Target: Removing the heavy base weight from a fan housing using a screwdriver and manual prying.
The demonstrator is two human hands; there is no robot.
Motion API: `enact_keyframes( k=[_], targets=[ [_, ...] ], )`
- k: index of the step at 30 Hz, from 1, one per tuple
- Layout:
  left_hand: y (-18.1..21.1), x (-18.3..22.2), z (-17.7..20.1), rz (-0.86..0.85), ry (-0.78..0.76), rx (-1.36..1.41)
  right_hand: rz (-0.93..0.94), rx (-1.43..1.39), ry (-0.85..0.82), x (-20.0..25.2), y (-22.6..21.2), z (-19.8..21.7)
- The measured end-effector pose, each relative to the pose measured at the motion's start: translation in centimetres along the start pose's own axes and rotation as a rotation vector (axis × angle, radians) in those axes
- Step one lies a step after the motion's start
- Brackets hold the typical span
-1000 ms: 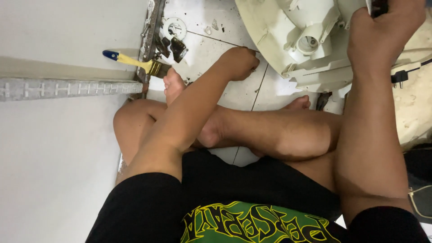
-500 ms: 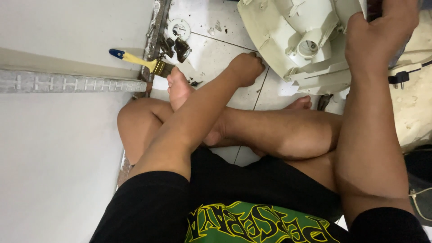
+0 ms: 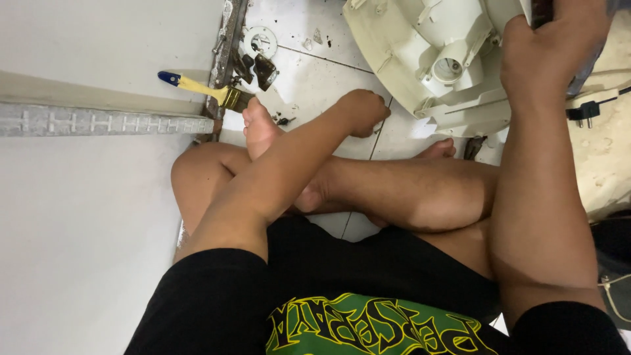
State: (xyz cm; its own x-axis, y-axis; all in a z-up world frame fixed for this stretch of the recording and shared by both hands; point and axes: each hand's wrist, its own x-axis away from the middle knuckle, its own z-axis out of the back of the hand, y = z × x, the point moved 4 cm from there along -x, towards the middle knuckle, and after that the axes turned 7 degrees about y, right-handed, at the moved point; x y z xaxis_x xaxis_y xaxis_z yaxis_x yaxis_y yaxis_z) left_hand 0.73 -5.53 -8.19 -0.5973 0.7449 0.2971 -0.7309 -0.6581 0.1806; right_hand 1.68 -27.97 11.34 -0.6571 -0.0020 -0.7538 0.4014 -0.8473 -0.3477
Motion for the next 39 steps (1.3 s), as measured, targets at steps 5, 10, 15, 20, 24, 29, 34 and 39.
enact_keyframes(
  k=[5, 10, 15, 20, 24, 29, 34, 39],
  targets=[
    [1.4, 0.1, -0.8, 0.028, 0.102, 0.198, 0.026, 0.072, -0.015, 0.3, 0.7, -0.2],
    [2.0, -0.2, -1.4, 0.023, 0.189, 0.145, -0.046, -0.105, -0.025, 0.1, 0.8, -0.4],
    [1.9, 0.3, -0.4, -0.087, 0.174, 0.041, -0.063, -0.216, -0.031, 0.0, 1.1, -0.4],
    [1.0, -0.3, -0.9, 0.074, 0.132, 0.137, -0.126, -0.339, -0.039, 0.2, 1.8, -0.6],
    [0.3, 0.0, -0.1, 0.051, 0.154, 0.084, -0.038, -0.321, -0.015, -0.4, 0.6, -0.2],
    [0.1, 0.3, 0.2, 0.059, 0.115, 0.004, -0.073, -0.297, -0.039, -0.1, 0.9, -0.2],
    [-0.5, 0.0, -0.1, 0.041, 0.104, -0.073, -0.087, -0.260, -0.042, -0.1, 0.7, -0.2],
    [-3.2, -0.2, -0.1, 0.095, 0.043, 0.015, -0.077, -0.135, -0.046, 0.3, 1.1, -0.3]
  ],
)
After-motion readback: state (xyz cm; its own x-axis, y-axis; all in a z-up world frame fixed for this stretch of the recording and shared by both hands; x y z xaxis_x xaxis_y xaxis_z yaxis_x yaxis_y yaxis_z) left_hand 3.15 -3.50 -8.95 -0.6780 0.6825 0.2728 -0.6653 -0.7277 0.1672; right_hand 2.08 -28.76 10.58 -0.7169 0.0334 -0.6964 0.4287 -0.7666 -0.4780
